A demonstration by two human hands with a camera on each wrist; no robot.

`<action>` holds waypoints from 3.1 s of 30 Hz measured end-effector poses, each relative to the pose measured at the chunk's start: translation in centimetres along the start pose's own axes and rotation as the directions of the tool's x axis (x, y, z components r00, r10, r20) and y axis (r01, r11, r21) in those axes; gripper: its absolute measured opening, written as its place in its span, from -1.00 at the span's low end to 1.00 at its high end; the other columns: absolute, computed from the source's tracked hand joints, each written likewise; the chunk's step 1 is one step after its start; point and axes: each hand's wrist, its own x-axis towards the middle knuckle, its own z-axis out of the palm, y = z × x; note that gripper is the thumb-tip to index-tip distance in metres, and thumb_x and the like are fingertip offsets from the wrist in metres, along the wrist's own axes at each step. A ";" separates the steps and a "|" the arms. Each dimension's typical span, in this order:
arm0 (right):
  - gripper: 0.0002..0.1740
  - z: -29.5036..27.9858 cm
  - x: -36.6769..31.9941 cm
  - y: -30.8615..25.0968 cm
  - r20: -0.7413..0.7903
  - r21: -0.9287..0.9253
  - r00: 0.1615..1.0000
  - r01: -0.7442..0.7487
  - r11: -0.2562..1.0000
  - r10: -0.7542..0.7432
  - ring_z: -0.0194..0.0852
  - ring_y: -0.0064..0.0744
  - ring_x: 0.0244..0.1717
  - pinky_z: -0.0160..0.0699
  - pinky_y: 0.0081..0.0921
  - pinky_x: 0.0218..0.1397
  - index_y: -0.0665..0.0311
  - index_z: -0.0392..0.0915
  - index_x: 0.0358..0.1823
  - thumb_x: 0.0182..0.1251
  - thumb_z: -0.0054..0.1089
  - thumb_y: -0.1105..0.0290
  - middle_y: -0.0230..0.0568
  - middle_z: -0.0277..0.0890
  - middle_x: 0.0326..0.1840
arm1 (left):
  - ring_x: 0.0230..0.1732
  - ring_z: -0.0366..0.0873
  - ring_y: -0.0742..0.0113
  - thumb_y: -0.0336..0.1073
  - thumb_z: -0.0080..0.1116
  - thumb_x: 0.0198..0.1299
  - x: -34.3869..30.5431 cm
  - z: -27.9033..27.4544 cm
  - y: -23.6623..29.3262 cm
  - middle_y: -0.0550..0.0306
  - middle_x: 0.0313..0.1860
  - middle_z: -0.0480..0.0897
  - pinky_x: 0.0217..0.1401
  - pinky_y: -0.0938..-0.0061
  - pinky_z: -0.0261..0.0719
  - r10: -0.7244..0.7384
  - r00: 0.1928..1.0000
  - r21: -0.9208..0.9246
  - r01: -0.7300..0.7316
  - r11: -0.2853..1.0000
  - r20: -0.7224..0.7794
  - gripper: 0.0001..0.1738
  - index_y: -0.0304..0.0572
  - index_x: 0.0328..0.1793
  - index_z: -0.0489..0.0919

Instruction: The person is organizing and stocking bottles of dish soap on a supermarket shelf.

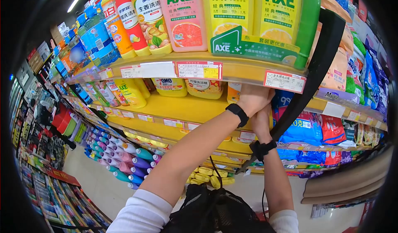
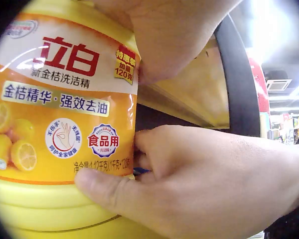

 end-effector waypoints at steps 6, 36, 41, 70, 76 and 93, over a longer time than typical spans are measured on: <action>-0.26 2.6 2.1 2.7 -0.124 -0.131 0.992 0.005 0.991 -0.022 0.08 0.40 0.41 0.21 0.04 0.46 0.55 0.04 0.48 0.29 0.11 0.60 0.39 0.11 0.44 | -0.10 0.67 -0.06 -0.11 0.21 0.26 0.8 2.8 -1.6 -0.01 -0.12 0.72 -0.09 0.11 0.62 -0.041 0.997 -0.103 0.034 0.994 -0.065 -0.71 -0.06 -0.01 0.68; -0.54 -0.7 -1.4 -2.9 0.228 -0.476 0.974 0.112 0.872 -0.001 0.63 0.25 -0.38 0.55 0.09 -0.15 0.34 0.66 -0.46 0.44 0.05 0.11 0.18 0.64 -0.46 | 0.35 0.47 -0.08 -0.04 0.06 0.37 -22.8 -11.6 -15.0 -0.19 0.22 0.61 0.51 -0.07 0.17 -0.350 0.935 0.316 0.315 0.895 0.061 -0.49 -0.41 0.15 0.59; -0.59 -1.1 -1.5 -3.4 0.215 -0.416 0.971 -0.007 0.909 0.106 0.63 0.25 -0.36 0.55 0.09 -0.17 0.32 0.62 -0.46 0.40 0.10 0.13 0.15 0.64 -0.46 | 0.30 0.51 -0.11 -0.18 0.08 0.31 -23.4 -11.3 -15.0 -0.24 0.17 0.64 0.45 0.03 0.30 -0.267 0.963 0.329 0.262 0.907 -0.032 -0.57 -0.46 0.08 0.60; -0.61 -0.8 -1.7 -3.3 0.111 -0.401 0.992 -0.017 0.916 0.067 0.56 0.26 -0.43 0.46 0.11 -0.25 0.31 0.52 -0.57 0.35 0.19 0.18 0.11 0.55 -0.59 | 0.23 0.56 -0.16 -0.29 0.04 0.21 -23.5 -10.4 -15.4 -0.25 0.13 0.66 0.44 0.05 0.36 -0.266 0.958 0.319 0.285 0.904 -0.103 -0.59 -0.48 0.05 0.63; -0.61 -0.9 -1.7 -3.4 0.123 -0.386 0.989 -0.027 0.922 0.081 0.56 0.25 -0.41 0.46 0.11 -0.23 0.31 0.53 -0.56 0.36 0.18 0.18 0.11 0.55 -0.57 | 0.23 0.56 -0.15 -0.29 0.04 0.20 -23.4 -10.5 -15.3 -0.26 0.12 0.66 0.43 0.05 0.36 -0.262 0.959 0.320 0.283 0.904 -0.106 -0.59 -0.47 0.05 0.63; -0.61 -1.1 -1.6 -3.5 0.175 -0.424 0.980 -0.015 0.906 0.099 0.60 0.26 -0.36 0.50 0.09 -0.19 0.34 0.56 -0.49 0.40 0.11 0.17 0.13 0.61 -0.49 | 0.24 0.56 -0.14 -0.29 0.06 0.19 -23.5 -10.3 -15.4 -0.25 0.13 0.66 0.44 0.04 0.34 -0.280 0.953 0.317 0.302 0.899 -0.112 -0.59 -0.46 0.05 0.65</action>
